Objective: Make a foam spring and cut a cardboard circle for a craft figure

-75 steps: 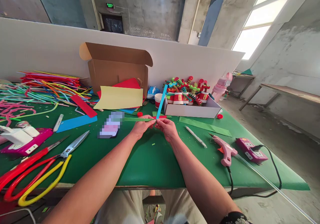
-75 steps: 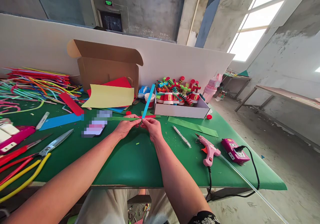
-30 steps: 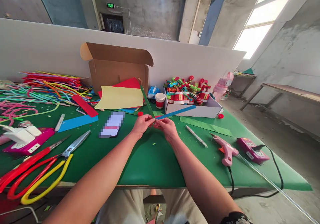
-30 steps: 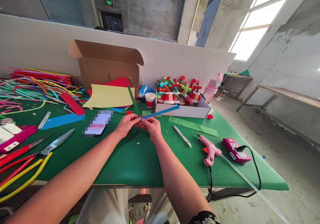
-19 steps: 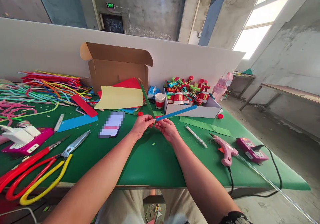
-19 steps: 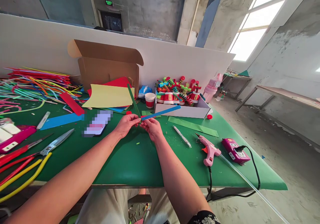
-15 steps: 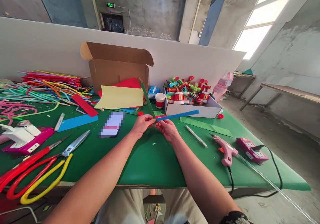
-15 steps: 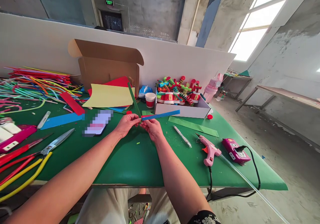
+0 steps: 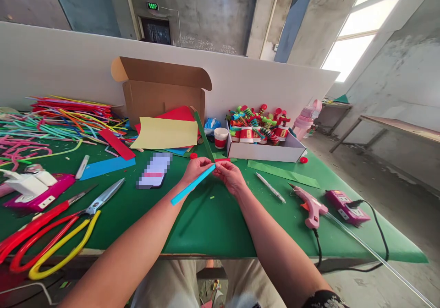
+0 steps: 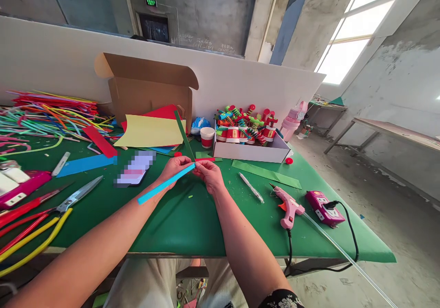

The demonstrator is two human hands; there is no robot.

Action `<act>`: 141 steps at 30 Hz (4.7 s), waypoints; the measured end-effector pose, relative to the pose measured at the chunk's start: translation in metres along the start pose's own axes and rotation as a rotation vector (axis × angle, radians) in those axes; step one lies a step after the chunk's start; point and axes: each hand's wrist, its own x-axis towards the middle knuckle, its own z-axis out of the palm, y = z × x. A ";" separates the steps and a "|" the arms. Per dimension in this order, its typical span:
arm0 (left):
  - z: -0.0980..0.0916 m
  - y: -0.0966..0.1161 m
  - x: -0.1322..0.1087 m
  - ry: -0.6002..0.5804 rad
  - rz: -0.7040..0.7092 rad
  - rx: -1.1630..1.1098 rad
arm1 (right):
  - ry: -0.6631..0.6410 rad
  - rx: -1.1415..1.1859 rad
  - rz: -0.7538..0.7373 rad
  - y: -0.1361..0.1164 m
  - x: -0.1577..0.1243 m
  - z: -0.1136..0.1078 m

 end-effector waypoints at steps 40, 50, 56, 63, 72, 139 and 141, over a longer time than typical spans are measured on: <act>0.004 -0.006 0.000 0.057 -0.018 -0.059 | 0.107 -0.073 -0.075 0.000 0.000 0.004; 0.003 -0.004 -0.001 0.023 0.008 0.007 | 0.117 -0.116 -0.114 0.000 -0.002 0.006; 0.002 -0.007 -0.002 0.057 0.026 0.007 | 0.101 -0.042 -0.088 0.004 -0.001 0.007; 0.000 -0.012 -0.001 0.019 0.003 -0.019 | 0.090 -0.009 -0.089 0.006 -0.002 0.006; 0.002 -0.009 -0.003 -0.018 -0.032 -0.141 | 0.131 -0.017 -0.121 0.002 -0.003 0.008; 0.002 -0.007 0.002 -0.001 -0.037 -0.091 | 0.064 -0.167 -0.112 -0.003 0.001 0.002; 0.002 -0.007 0.002 -0.015 -0.046 -0.153 | 0.076 -0.160 -0.137 -0.003 0.001 0.004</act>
